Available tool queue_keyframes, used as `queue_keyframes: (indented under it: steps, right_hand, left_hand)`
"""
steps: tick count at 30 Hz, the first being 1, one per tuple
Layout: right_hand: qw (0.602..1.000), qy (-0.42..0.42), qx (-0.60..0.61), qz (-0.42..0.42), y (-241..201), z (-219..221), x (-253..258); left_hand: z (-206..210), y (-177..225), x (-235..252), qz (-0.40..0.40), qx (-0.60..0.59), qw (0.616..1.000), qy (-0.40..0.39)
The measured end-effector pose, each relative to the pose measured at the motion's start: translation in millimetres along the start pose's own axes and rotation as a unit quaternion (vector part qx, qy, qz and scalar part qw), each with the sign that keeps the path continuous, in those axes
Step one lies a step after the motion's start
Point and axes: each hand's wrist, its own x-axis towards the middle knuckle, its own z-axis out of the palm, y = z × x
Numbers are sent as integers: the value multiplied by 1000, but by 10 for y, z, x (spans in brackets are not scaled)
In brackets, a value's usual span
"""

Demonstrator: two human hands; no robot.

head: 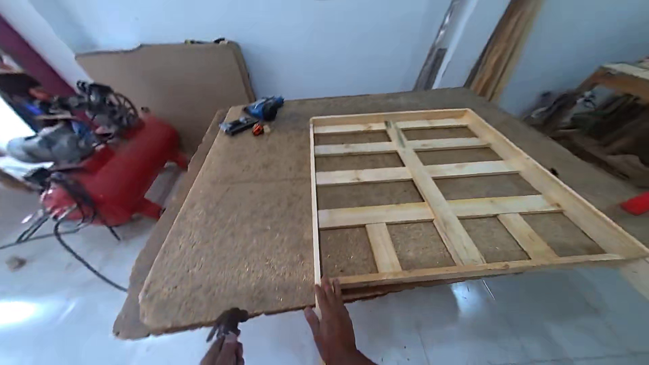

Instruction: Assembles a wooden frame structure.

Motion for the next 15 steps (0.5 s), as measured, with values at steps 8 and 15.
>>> queue_keyframes:
  steps: [8, 15]
  right_hand:
    - [996, -82, 28, -22, 117, -187, -58]
    - [989, -76, 88, 89, 1534, -932, -1083]
  left_hand:
    - [409, 1258, 1469, 82, 371, 924, 33]
    - [1868, 448, 140, 158, 418, 883, -141]
